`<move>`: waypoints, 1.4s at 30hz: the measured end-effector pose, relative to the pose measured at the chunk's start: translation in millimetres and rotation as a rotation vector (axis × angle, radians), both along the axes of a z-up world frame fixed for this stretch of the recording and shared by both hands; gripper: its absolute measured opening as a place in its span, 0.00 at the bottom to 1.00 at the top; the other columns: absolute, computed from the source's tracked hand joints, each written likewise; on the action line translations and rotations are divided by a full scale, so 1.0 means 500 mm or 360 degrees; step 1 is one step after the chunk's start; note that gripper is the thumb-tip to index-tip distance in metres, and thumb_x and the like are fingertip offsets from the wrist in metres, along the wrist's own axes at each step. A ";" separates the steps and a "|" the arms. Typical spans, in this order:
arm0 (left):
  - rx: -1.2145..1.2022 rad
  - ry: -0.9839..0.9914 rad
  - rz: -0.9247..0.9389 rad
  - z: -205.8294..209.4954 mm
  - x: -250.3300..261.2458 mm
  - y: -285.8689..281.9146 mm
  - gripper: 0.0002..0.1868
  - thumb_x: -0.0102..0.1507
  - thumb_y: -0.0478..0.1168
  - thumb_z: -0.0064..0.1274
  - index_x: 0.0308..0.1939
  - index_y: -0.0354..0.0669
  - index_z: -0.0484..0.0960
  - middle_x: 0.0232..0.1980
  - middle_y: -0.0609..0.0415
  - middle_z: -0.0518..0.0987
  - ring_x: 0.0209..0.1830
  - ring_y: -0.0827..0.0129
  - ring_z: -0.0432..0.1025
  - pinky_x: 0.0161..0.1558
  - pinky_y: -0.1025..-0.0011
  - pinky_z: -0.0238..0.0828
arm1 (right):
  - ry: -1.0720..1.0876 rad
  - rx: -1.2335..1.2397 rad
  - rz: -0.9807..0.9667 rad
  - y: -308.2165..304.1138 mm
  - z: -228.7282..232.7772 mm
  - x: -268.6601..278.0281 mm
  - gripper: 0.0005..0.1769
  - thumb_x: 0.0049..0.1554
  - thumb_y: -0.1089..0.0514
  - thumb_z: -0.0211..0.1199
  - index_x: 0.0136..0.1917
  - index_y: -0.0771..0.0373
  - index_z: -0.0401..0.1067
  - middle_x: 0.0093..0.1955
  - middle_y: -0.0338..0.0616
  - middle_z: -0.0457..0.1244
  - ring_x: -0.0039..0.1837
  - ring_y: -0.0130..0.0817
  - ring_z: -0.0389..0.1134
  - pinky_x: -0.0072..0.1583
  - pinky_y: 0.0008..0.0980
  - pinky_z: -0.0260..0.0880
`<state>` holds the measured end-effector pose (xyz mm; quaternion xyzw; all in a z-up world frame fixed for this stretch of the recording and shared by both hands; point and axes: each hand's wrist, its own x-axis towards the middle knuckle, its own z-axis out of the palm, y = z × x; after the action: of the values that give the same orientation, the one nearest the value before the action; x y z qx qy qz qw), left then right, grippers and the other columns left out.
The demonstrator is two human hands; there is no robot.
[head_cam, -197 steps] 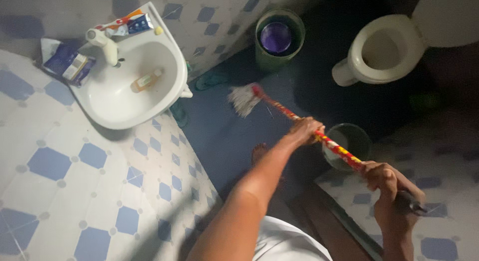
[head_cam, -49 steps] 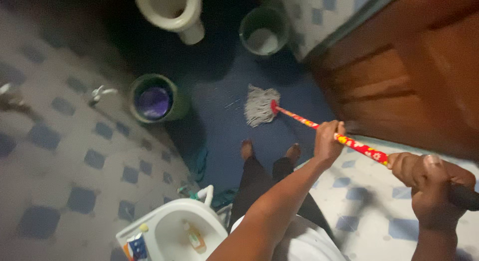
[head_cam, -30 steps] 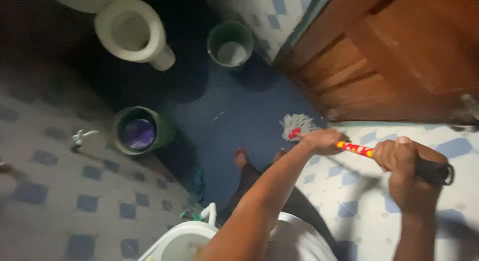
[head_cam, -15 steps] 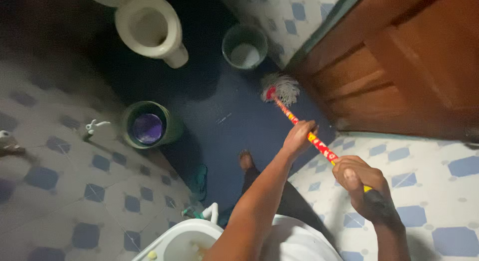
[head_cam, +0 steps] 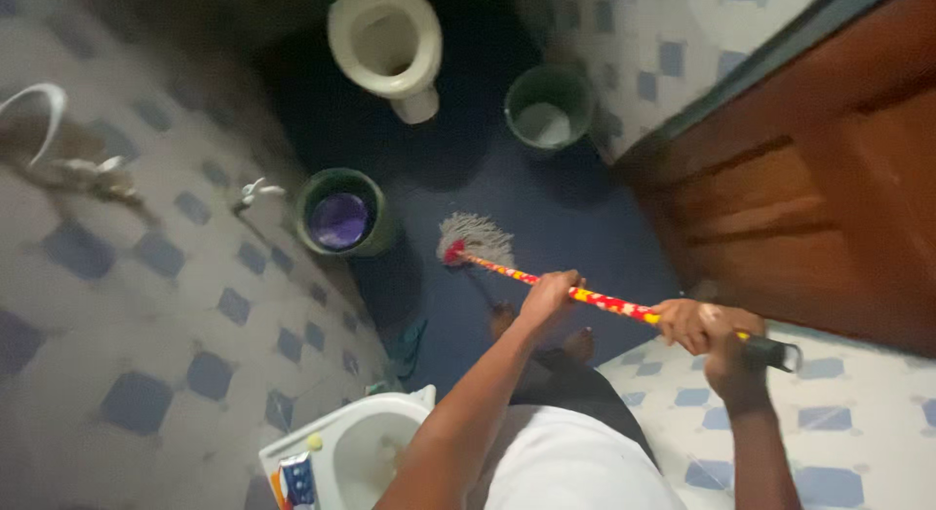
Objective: The person mops the floor of a bathroom using a mop and a bucket of water, occasionally wringing out the mop head in the bucket.
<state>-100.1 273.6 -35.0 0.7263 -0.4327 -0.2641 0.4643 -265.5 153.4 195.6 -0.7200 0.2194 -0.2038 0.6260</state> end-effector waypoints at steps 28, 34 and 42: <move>-0.0378 -0.0001 0.0513 0.047 0.030 -0.120 0.10 0.70 0.38 0.46 0.34 0.38 0.74 0.32 0.44 0.75 0.33 0.49 0.72 0.40 0.54 0.68 | -0.0066 -0.0219 0.0185 0.063 0.107 0.124 0.26 0.68 0.53 0.43 0.27 0.59 0.49 0.26 0.36 0.48 0.32 0.29 0.49 0.43 0.39 0.61; 0.0295 0.0144 -0.0349 0.113 0.060 -0.171 0.14 0.70 0.47 0.47 0.43 0.42 0.84 0.41 0.39 0.85 0.44 0.44 0.78 0.47 0.52 0.72 | -0.0230 -0.0048 -0.0145 0.033 0.116 0.113 0.25 0.70 0.55 0.43 0.31 0.61 0.48 0.27 0.38 0.45 0.31 0.27 0.46 0.42 0.36 0.55; 0.0286 -0.0082 -0.0808 -0.086 0.164 -0.195 0.11 0.58 0.39 0.55 0.44 0.47 0.84 0.42 0.46 0.86 0.46 0.49 0.80 0.48 0.53 0.76 | -0.0267 -0.0169 -0.0199 0.000 0.038 0.138 0.26 0.72 0.53 0.39 0.31 0.59 0.52 0.28 0.41 0.51 0.33 0.32 0.56 0.49 0.45 0.70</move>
<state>-18.2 175.9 -77.8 0.6393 -0.5875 -0.3909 0.3056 -196.6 153.2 214.6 -0.7175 0.1997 -0.3133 0.5892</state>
